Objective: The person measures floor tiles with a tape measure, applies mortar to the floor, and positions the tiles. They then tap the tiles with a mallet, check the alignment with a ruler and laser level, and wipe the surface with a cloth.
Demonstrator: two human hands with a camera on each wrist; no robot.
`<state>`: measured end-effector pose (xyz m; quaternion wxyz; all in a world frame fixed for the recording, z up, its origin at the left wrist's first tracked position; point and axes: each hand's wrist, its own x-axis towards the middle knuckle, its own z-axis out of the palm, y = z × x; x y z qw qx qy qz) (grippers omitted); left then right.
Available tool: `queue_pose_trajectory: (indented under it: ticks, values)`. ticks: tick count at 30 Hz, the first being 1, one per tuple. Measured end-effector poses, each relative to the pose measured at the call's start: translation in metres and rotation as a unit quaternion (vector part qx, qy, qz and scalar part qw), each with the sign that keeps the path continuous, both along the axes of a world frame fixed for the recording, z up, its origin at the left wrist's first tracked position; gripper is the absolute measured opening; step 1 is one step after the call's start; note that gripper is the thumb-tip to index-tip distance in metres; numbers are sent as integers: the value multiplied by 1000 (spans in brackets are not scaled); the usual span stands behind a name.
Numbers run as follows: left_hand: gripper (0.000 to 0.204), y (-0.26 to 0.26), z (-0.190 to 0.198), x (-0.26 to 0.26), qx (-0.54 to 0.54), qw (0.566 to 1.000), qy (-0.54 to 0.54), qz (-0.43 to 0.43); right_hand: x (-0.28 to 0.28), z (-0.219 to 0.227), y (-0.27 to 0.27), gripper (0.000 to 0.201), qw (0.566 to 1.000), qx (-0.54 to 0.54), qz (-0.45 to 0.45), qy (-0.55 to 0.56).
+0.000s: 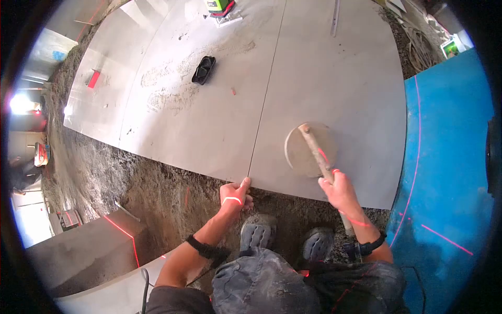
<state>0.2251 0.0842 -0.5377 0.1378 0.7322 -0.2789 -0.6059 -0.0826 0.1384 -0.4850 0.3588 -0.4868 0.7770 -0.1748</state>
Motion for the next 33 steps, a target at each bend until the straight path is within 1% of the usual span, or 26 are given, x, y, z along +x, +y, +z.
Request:
queue_pose_trajectory:
  ticks: [2,3,4,5,6,7,8,9,11,12,13,15,17,18,20,21,23,24,26,27,28,29,30,31,32,33]
  values:
    - [54,-3,0,6,-43,988,-66,-129,-31,-4,-4,35,999,49,4,21]
    - [57,-1,1,10,-74,983,-79,-146,-47,-13,-1,35,997,46,-58,-9]
    - [56,1,0,13,-62,982,-87,-155,-65,-12,-2,33,998,39,-47,-8]
    - [54,0,1,19,-52,980,-99,-164,-74,0,-8,30,992,66,-102,-14]
    - [52,-1,5,26,-110,963,-124,-212,-84,13,-13,29,996,19,-83,31]
    - [50,-2,9,32,-165,939,-148,-261,-112,-4,-12,31,993,-1,-61,102]
    - [45,-5,13,37,-117,960,-103,-233,-140,-21,-12,32,984,-20,-41,174]
    - [45,-8,18,44,-122,960,-118,-222,-157,-20,-18,33,982,-6,-21,188]
    - [41,-20,25,53,-173,944,-147,-239,-175,-3,-32,34,981,-5,1,195]
    - [36,-27,26,64,-174,941,-148,-250,-180,0,-35,34,978,-6,10,208]
    - [34,-40,39,72,-169,937,-158,-263,-185,3,-39,34,975,-7,19,223]
    - [36,-68,43,101,-133,920,-202,-310,-195,0,-43,35,976,-21,27,216]
    - [40,-102,66,124,-151,867,-256,-400,-206,-4,-49,37,962,31,43,266]
    - [42,-118,80,133,-150,857,-289,-399,-212,-9,-53,37,963,26,47,264]
    - [47,-145,102,155,-154,848,-338,-379,-217,-20,-55,34,954,-52,45,291]
    - [49,-151,109,169,-159,848,-354,-361,-214,-10,-61,34,953,-54,54,293]
    - [51,-164,113,200,-162,848,-376,-337,-192,26,-84,31,910,0,86,406]
    - [53,-172,114,217,-164,843,-398,-323,-177,46,-100,31,907,-6,89,411]
    - [53,-183,111,253,-158,848,-408,-300,-133,88,-144,29,892,-119,195,389]
    - [55,-195,107,271,-154,848,-420,-284,-101,107,-171,29,888,-141,260,352]
    - [56,-210,100,289,-155,834,-439,-296,-65,125,-198,28,878,-160,324,315]
    - [57,-222,80,321,-200,838,-439,-255,-27,130,-224,27,857,-158,396,290]
    - [56,-243,56,352,-198,837,-443,-252,16,126,-248,27,829,-154,468,264]
    - [56,-267,37,380,-194,838,-447,-245,64,117,-267,28,810,-168,512,231]
    - [56,-290,23,402,-220,839,-449,-217,120,117,-286,31,800,-105,563,177]
    - [56,-311,10,421,-242,839,-449,-189,173,98,-298,34,789,-107,589,140]
